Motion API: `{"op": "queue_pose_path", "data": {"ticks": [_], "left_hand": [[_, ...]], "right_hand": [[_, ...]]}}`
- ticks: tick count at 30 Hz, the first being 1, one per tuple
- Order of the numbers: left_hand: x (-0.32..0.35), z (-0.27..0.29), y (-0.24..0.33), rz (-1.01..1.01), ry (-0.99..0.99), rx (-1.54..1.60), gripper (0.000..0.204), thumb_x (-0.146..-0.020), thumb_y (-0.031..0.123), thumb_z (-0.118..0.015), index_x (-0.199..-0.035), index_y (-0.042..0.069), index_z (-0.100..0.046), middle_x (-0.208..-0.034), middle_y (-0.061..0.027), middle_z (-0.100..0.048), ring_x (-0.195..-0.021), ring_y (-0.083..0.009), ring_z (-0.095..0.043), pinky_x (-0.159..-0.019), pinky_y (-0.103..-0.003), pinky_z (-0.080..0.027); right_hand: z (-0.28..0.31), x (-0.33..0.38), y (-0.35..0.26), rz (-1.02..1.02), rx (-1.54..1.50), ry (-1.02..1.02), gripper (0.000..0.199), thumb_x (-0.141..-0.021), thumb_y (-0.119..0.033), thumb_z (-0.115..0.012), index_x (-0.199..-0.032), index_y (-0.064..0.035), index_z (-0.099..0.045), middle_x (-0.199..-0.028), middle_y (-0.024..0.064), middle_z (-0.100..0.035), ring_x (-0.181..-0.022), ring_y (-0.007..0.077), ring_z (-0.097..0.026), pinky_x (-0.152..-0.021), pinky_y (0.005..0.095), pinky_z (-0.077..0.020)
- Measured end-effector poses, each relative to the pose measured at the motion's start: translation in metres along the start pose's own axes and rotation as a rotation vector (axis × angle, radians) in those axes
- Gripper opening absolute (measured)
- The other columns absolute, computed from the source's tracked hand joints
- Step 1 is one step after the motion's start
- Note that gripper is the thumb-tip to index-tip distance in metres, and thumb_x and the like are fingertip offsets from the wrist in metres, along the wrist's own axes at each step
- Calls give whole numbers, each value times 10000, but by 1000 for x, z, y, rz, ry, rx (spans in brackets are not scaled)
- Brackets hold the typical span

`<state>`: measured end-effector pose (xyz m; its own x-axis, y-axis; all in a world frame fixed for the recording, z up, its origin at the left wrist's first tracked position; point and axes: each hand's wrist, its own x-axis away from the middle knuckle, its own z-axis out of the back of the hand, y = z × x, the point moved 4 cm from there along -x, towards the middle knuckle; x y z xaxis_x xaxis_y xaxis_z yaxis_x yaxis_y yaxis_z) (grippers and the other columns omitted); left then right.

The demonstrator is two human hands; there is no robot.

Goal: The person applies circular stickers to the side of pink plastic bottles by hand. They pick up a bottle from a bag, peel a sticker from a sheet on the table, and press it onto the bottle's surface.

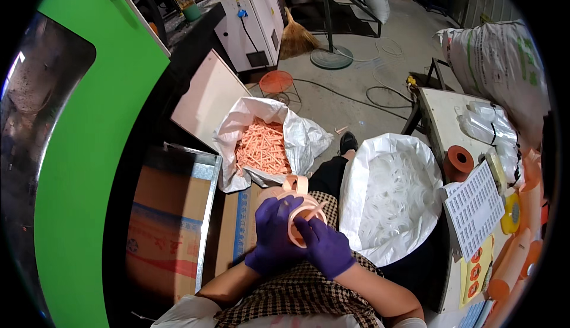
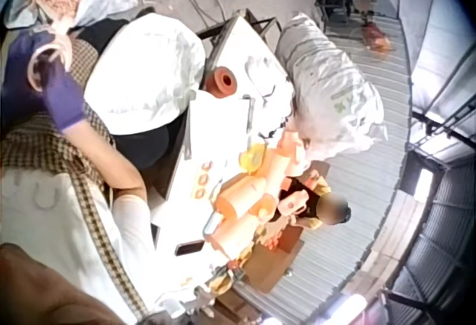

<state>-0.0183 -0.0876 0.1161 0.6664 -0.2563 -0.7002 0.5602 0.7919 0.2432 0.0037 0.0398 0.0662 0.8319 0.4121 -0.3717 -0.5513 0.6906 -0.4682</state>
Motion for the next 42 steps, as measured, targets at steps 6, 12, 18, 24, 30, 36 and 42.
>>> {"op": "queue_pose_path", "data": {"ticks": [6,12,18,24,30,36,42], "left_hand": [[19,-21,0,8,-119,64,568,-748,254,-778,-1234,47,-569,-1155,-114,-610,-1104,-327,-552,-976,-458,-413],[17,-21,2,-31,-120,66,675,-659,292,-811,-1229,19,-572,-1157,-140,-638,-1082,-330,-595,-992,-470,-408],[-13,-38,-43,-32,-182,196,465,-707,252,-823,-1074,37,-635,-1074,-152,-648,-906,-332,-644,-815,-433,-509],[-80,25,-156,299,315,423,1232,-658,123,-880,-1583,13,-74,-1327,-148,-578,-1206,-257,-573,-1069,-392,-436],[-93,51,-143,109,439,245,1204,-690,154,-860,-1580,9,-63,-1411,-190,-498,-1279,-295,-511,-1117,-423,-368],[-13,7,-113,260,60,492,984,-645,273,-924,-1415,-8,-379,-1324,-127,-535,-1240,-277,-522,-1107,-415,-359],[46,-11,-100,321,-136,380,676,-626,338,-901,-1168,79,-593,-1069,-95,-641,-998,-326,-592,-929,-445,-426]], "right_hand": [[-23,8,28,-302,-168,-246,372,-850,-456,-708,-983,-118,-631,-776,124,-700,-716,343,-694,-645,446,-549],[-34,1,36,-243,-437,-603,470,-865,-412,-664,-1199,-82,-654,-1107,181,-700,-995,371,-675,-884,430,-535],[0,5,20,-167,-744,-68,586,-841,-247,-706,-1401,-169,-553,-1197,187,-670,-1055,404,-653,-926,453,-533],[75,40,119,-112,290,78,405,-888,-120,-649,-1281,-222,-649,-1296,111,-604,-1028,306,-636,-854,405,-521],[67,69,221,-541,383,-292,402,-899,-288,-615,-1294,-215,-612,-1242,98,-605,-1038,323,-591,-883,451,-495],[68,104,252,-398,542,-141,393,-857,-210,-637,-1232,-90,-622,-1258,122,-604,-1008,353,-613,-872,451,-515],[96,70,157,-366,-9,92,408,-619,-181,-898,-669,1,-537,-968,158,-565,-815,322,-593,-678,400,-498]]}}
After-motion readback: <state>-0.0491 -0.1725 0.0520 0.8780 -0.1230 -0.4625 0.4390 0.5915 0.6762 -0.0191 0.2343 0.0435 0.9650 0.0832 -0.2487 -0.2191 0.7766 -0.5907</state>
